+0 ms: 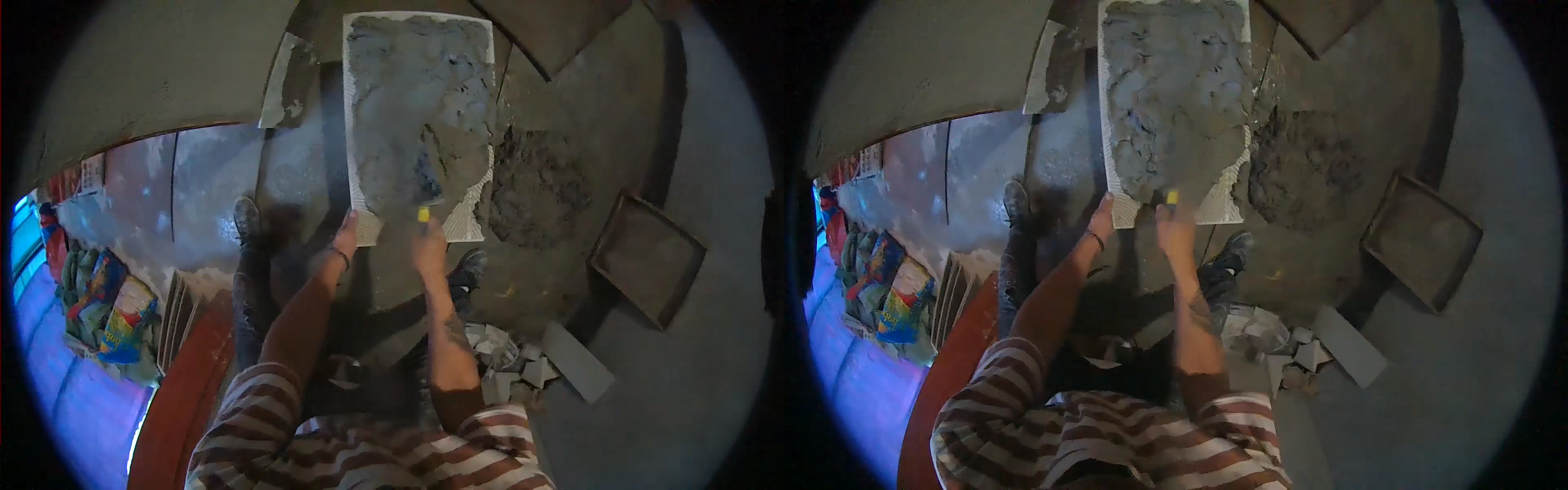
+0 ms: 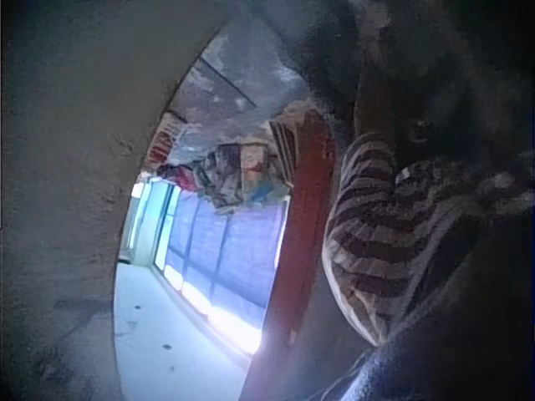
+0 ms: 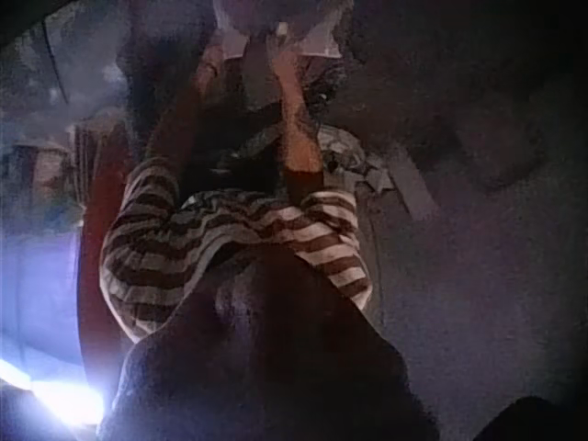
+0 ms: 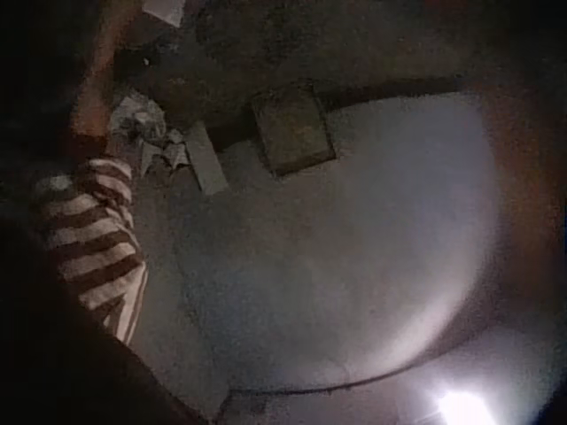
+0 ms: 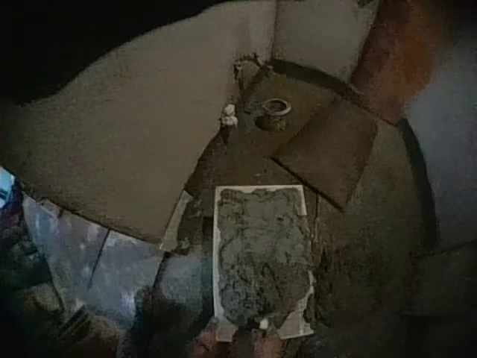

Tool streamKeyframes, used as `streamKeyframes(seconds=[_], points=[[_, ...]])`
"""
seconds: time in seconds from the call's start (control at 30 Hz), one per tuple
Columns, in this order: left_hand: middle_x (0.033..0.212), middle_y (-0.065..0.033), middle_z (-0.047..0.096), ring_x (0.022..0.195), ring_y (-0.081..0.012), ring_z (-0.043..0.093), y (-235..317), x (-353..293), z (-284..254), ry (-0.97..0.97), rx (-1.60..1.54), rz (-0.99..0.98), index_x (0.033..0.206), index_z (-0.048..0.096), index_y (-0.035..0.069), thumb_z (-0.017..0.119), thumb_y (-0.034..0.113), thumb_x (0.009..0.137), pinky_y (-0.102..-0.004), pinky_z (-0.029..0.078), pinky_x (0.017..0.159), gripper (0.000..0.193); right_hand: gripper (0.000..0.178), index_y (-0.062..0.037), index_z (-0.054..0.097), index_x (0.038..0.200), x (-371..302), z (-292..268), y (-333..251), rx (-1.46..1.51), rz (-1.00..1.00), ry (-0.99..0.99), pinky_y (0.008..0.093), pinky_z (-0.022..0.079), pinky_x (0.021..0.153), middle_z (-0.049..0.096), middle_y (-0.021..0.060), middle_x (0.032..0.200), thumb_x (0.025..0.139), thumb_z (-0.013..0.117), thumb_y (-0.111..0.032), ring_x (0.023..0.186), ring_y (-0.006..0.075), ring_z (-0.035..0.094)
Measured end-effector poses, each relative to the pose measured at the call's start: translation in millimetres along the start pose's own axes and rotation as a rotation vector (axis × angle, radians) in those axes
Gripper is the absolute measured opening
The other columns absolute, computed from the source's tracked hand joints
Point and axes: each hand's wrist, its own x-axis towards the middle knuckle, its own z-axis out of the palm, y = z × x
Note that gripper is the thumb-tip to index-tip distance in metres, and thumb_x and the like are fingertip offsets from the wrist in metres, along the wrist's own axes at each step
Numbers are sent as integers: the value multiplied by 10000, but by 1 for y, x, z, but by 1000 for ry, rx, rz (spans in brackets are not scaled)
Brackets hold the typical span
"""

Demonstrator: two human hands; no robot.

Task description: The person applies cement to the back of a tile using a trowel.

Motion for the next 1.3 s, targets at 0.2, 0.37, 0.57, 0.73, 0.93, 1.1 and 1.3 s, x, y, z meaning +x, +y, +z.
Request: streamKeyframes(seconds=[0.2,0.37,0.57,0.73,0.93,1.1,1.3], points=[[949,-44,616,846,-140,568,-6,-16,-4,-25,115,419,1242,513,76,496,295,928,-274,452,772,383,205,-8,481,952,-90,-24,-8,232,194,-41,345,441,559,512,105,687,841,593,-139,573,191,504],[907,-62,627,807,-122,568,-11,-11,-2,1,-106,199,1152,553,66,481,318,933,-296,450,727,342,265,11,486,970,-115,61,93,307,269,-3,374,451,671,564,183,783,838,629,-168,729,313,558],[809,-75,583,799,-159,580,18,-44,-43,138,861,403,982,568,36,447,256,955,-314,468,711,253,198,31,584,870,-103,232,151,27,43,10,403,455,690,609,201,857,839,604,-163,785,388,581],[926,-108,581,864,-245,588,5,-9,88,3,940,862,967,563,48,516,170,873,-343,491,712,161,393,36,514,1080,-176,256,371,-695,279,164,414,433,854,581,180,1004,779,632,-186,959,365,559],[918,-88,576,904,-259,572,12,-41,-42,214,1685,948,960,574,71,567,140,760,-390,497,731,212,357,14,513,1064,-269,140,108,108,605,-307,425,458,773,589,167,942,809,627,-208,877,350,579],[975,-84,574,887,-228,576,-26,10,-78,-13,1021,293,1094,536,55,615,182,805,-342,497,730,325,280,-46,518,913,-200,1,98,907,579,-456,280,441,554,559,44,741,877,583,-316,609,143,541],[943,-156,580,867,-354,575,-27,24,-24,157,1139,1141,967,585,36,607,93,707,-417,495,745,267,348,-73,514,910,-129,-23,168,1223,856,-558,252,400,467,540,34,695,894,542,-420,478,111,470]])
